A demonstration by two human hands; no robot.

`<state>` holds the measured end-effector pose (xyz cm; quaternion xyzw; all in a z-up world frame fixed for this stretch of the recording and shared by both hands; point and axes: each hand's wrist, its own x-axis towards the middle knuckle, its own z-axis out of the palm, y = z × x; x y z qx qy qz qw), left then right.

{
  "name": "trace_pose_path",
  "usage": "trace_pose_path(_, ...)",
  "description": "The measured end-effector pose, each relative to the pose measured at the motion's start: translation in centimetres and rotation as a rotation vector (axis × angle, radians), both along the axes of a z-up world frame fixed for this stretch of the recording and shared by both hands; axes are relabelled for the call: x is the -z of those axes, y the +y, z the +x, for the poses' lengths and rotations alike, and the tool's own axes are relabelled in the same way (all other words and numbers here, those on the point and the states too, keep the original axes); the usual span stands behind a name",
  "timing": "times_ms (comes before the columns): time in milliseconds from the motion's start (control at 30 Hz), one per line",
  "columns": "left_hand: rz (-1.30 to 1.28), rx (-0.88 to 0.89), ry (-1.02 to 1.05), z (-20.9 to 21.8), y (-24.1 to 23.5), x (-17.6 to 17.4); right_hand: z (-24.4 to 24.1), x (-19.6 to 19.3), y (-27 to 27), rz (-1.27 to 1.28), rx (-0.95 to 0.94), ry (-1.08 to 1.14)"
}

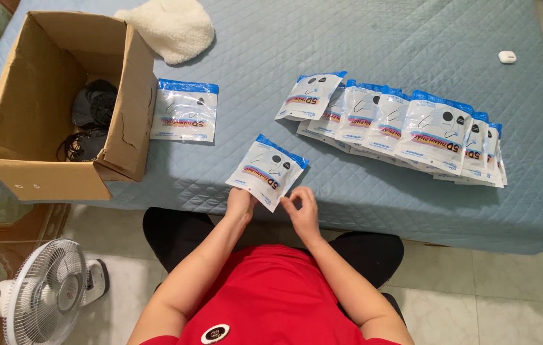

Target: The person sits on the floor and packs black face masks into plastic bags. They take masks from a cardboard box, place them into clear packaging, and arrange the sealed bags on a blue mat.

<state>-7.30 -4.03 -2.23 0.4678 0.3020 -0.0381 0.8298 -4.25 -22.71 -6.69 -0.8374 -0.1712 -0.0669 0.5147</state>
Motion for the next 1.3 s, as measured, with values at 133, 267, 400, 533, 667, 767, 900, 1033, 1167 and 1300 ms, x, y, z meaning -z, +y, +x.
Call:
trace_pose_path(133,-0.011,0.004,0.023,-0.5,-0.7,-0.5,-1.4,0.5,1.1,0.521,-0.038,1.096)
trace_pose_path(267,-0.023,0.016,0.061,-1.3,-1.6,-0.6,-0.3,0.9,2.6,0.772,-0.008,1.173)
trace_pose_path(400,0.082,0.160,0.055,-3.8,1.9,3.5,1.0,0.1,1.9,0.901,0.091,1.065)
trace_pose_path(533,0.237,0.034,0.099,-3.9,4.4,2.8,1.1,-2.1,-0.5,0.798,0.042,1.081)
trace_pose_path(667,0.153,0.150,-0.015,-3.2,2.5,-0.2,0.2,-4.1,-1.3,0.778,-0.024,1.132)
trace_pose_path(767,0.126,0.099,-0.075,-2.0,1.3,-0.8,-0.2,-7.4,-0.5,0.919,0.009,1.093)
trace_pose_path(900,0.162,0.071,-0.193,-0.6,-0.2,0.4,1.0,-6.2,0.0,0.869,0.113,0.919)
trace_pose_path(1033,0.092,0.111,-0.279,-0.8,0.2,2.0,5.1,-9.5,-0.9,0.830,0.196,0.788)
trace_pose_path(1167,0.079,0.131,-0.265,-2.3,1.5,-0.6,13.1,-10.1,-2.4,0.949,0.336,0.610)
trace_pose_path(1300,0.078,0.094,-0.259,-3.3,2.4,-0.6,21.9,-6.0,-5.0,1.053,0.374,0.623)
